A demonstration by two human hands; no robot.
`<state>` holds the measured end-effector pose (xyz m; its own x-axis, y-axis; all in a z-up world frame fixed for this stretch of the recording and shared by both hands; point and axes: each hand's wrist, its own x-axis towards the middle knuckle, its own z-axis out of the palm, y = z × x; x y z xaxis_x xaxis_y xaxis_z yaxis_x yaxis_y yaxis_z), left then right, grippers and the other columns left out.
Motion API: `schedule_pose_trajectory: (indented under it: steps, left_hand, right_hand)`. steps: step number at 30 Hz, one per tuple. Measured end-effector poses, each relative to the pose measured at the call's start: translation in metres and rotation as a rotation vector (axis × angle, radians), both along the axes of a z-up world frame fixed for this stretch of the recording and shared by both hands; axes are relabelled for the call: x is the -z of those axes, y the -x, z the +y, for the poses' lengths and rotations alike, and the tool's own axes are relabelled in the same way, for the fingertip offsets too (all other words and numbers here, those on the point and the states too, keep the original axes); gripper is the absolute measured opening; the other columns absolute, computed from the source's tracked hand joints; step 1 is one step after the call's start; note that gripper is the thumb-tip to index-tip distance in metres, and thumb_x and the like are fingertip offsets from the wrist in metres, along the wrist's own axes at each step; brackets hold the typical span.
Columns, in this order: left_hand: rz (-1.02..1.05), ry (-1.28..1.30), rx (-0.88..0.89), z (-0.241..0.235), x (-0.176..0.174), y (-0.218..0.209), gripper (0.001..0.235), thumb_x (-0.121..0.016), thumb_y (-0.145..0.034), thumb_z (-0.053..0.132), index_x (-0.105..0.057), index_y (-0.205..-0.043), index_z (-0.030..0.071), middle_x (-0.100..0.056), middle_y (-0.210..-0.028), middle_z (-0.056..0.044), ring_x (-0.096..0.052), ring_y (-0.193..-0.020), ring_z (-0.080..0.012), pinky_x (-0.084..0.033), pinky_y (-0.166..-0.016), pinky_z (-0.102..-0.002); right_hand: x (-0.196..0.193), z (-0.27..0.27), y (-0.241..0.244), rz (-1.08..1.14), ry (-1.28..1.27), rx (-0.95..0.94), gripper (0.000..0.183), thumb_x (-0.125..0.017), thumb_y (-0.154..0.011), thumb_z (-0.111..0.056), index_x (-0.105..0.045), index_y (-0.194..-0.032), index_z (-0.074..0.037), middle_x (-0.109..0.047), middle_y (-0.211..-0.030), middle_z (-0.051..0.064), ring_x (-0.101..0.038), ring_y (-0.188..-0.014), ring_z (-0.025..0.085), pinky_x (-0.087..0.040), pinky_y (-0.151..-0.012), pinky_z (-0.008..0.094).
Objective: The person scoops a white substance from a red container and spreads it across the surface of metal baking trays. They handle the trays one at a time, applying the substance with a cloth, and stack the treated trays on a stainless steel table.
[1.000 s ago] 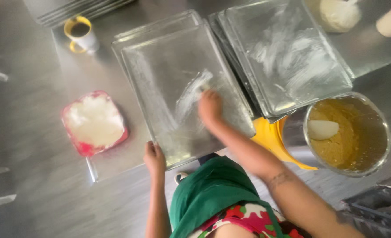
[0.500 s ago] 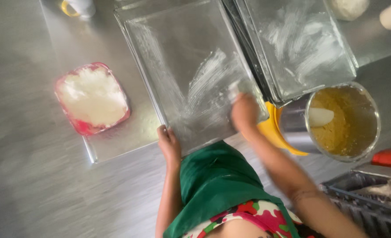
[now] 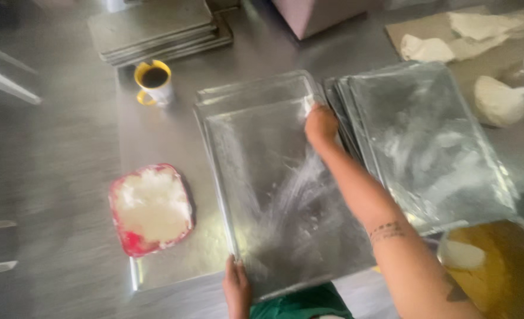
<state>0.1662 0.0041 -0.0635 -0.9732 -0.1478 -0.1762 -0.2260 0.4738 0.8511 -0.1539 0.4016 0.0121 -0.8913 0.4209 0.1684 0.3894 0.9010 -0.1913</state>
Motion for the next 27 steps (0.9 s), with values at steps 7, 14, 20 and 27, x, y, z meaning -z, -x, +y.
schedule_pose_trajectory:
  steps: [7,14,20,27]
  left_hand:
    - [-0.284,-0.035,-0.057,-0.008,0.014,0.003,0.037,-0.057,-0.098,0.026,-0.06,-0.13,0.007,-0.071,-0.084,-0.026,-0.068,-0.079,-0.0421,-0.056,-0.071,-0.046]
    - [-0.173,0.057,-0.031,-0.001,0.019,-0.005,0.033,-0.058,-0.097,0.028,-0.06,-0.123,0.008,-0.072,-0.087,-0.026,-0.068,-0.083,-0.0475,-0.053,-0.067,-0.05]
    - [-0.16,0.021,-0.011,-0.004,0.003,0.016,0.032,-0.057,-0.098,0.028,-0.061,-0.121,0.005,-0.068,-0.085,-0.028,-0.067,-0.078,-0.0478,-0.053,-0.068,-0.05]
    - [0.005,0.088,0.002,0.011,-0.027,0.015,0.027,-0.057,-0.1,0.025,-0.06,-0.114,0.002,-0.069,-0.09,-0.028,-0.063,-0.082,-0.0506,-0.05,-0.066,-0.051]
  right_hand:
    - [-0.025,-0.231,-0.081,-0.318,0.231,-0.464,0.015,-0.06,-0.099,-0.017,-0.066,-0.106,-0.005,-0.07,-0.095,0.014,-0.068,-0.084,0.026,-0.053,-0.072,0.044]
    - [-0.024,-0.044,0.041,-0.034,0.173,-0.031,0.027,-0.07,-0.089,-0.025,-0.064,-0.107,-0.005,-0.072,-0.094,0.017,-0.071,-0.085,0.034,-0.055,-0.072,0.047]
    - [0.02,-0.226,0.031,0.063,-0.188,-0.268,0.016,-0.063,-0.09,-0.016,-0.064,-0.1,-0.004,-0.07,-0.093,0.017,-0.069,-0.084,0.033,-0.055,-0.07,0.045]
    - [-0.014,-0.124,-0.109,-0.274,0.785,-0.241,0.025,-0.061,-0.095,-0.019,-0.063,-0.113,-0.002,-0.07,-0.097,0.019,-0.068,-0.082,0.036,-0.052,-0.067,0.049]
